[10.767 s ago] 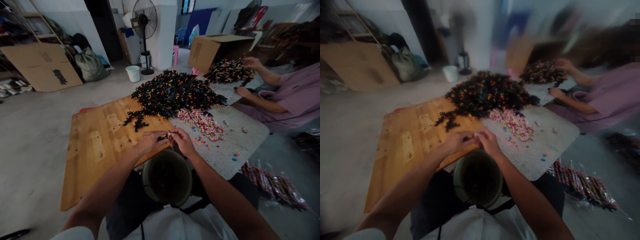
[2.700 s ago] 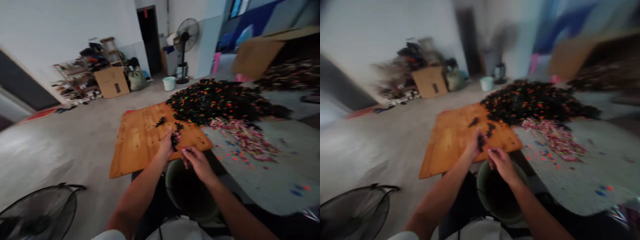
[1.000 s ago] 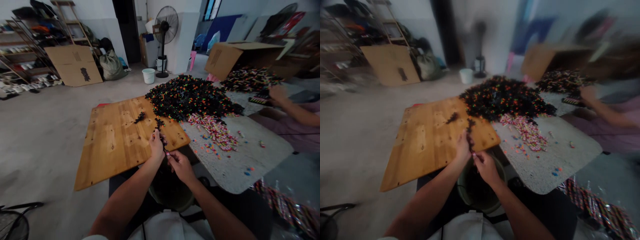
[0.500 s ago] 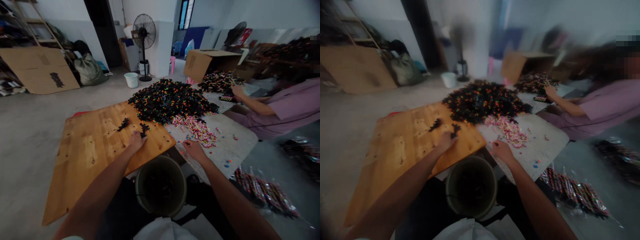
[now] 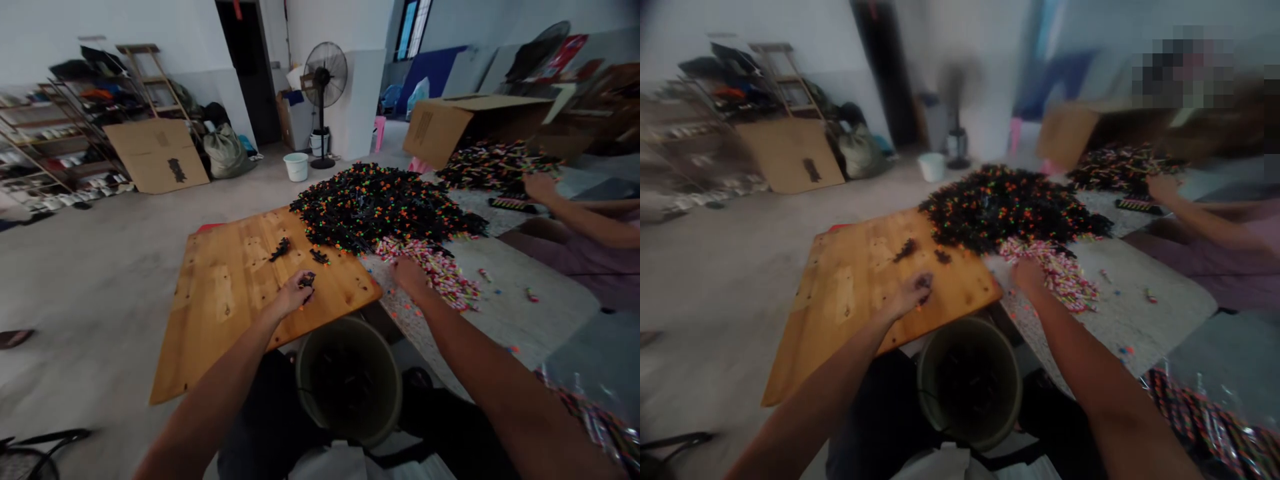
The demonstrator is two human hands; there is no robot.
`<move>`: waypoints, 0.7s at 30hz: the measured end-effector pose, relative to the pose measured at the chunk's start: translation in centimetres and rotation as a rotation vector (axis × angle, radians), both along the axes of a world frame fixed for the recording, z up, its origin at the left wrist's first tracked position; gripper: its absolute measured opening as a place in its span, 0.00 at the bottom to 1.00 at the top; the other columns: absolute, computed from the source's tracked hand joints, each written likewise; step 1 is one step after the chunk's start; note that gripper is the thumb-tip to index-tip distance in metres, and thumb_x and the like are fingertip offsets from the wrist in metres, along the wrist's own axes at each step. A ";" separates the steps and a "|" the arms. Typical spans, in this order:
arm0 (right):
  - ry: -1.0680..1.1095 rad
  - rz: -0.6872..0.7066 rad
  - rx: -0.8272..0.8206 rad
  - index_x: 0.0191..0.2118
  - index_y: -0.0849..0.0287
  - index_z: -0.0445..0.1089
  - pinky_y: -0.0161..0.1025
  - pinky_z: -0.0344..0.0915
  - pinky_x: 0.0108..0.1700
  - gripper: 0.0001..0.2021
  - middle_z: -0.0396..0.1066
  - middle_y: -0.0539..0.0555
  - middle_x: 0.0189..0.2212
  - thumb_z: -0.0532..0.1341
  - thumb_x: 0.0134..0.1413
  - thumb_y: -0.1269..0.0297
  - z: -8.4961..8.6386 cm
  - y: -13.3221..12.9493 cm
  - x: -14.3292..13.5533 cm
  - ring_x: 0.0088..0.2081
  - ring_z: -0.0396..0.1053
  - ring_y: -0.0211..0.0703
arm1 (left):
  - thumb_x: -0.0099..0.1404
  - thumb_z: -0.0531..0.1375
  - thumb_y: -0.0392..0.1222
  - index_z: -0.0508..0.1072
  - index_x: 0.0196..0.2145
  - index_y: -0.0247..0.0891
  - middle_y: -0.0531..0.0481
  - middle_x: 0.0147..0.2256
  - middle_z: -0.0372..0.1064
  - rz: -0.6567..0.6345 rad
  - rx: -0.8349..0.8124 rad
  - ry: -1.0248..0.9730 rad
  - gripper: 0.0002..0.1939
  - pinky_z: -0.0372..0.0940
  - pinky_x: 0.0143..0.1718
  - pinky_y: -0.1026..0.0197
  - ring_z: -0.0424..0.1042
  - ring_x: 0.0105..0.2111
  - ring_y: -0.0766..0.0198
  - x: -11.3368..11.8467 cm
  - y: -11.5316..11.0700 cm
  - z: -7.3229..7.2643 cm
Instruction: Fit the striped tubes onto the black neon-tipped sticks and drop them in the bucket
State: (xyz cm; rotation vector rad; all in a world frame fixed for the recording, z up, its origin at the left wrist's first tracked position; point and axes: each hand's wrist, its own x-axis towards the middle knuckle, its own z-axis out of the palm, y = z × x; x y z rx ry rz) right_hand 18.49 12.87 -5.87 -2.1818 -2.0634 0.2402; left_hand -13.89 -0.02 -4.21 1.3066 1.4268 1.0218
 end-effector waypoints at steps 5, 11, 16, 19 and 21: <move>0.851 0.264 -0.014 0.47 0.59 0.76 0.36 0.69 0.34 0.14 0.79 0.55 0.35 0.60 0.65 0.57 2.1 -6.0 -4.2 0.32 0.74 0.43 | 0.54 0.65 0.37 0.78 0.45 0.40 0.51 0.34 0.74 -0.079 0.050 -0.046 0.19 0.62 0.25 0.66 0.67 0.24 0.69 1.9 -1.9 2.5; 1.269 0.457 -0.159 0.43 0.58 0.77 0.33 0.61 0.24 0.18 0.71 0.46 0.23 0.65 0.60 0.48 5.2 -12.5 -7.5 0.21 0.63 0.35 | 0.60 0.71 0.46 0.83 0.40 0.42 0.48 0.34 0.76 -0.218 0.315 0.107 0.11 0.67 0.37 0.61 0.72 0.33 0.61 4.2 -3.1 5.1; 1.286 0.462 -0.201 0.41 0.58 0.77 0.33 0.62 0.25 0.17 0.68 0.45 0.20 0.65 0.60 0.48 6.1 -13.4 -7.0 0.21 0.63 0.35 | 0.70 0.64 0.50 0.83 0.44 0.46 0.46 0.34 0.76 -0.350 0.528 0.393 0.11 0.65 0.38 0.60 0.74 0.34 0.59 3.9 -4.3 6.5; 1.257 0.491 -0.200 0.43 0.58 0.78 0.33 0.62 0.26 0.17 0.70 0.46 0.21 0.65 0.61 0.49 6.1 -13.8 -6.7 0.21 0.64 0.35 | 0.70 0.64 0.52 0.83 0.43 0.48 0.45 0.36 0.76 -0.378 0.564 0.534 0.10 0.65 0.37 0.61 0.76 0.35 0.58 3.6 -4.7 7.0; 1.229 0.492 -0.165 0.44 0.58 0.79 0.34 0.63 0.26 0.16 0.72 0.47 0.24 0.65 0.61 0.50 6.2 -14.0 -6.7 0.22 0.65 0.36 | 0.70 0.64 0.53 0.83 0.42 0.48 0.46 0.36 0.76 -0.385 0.575 0.577 0.10 0.65 0.37 0.61 0.76 0.35 0.58 3.4 -4.7 7.2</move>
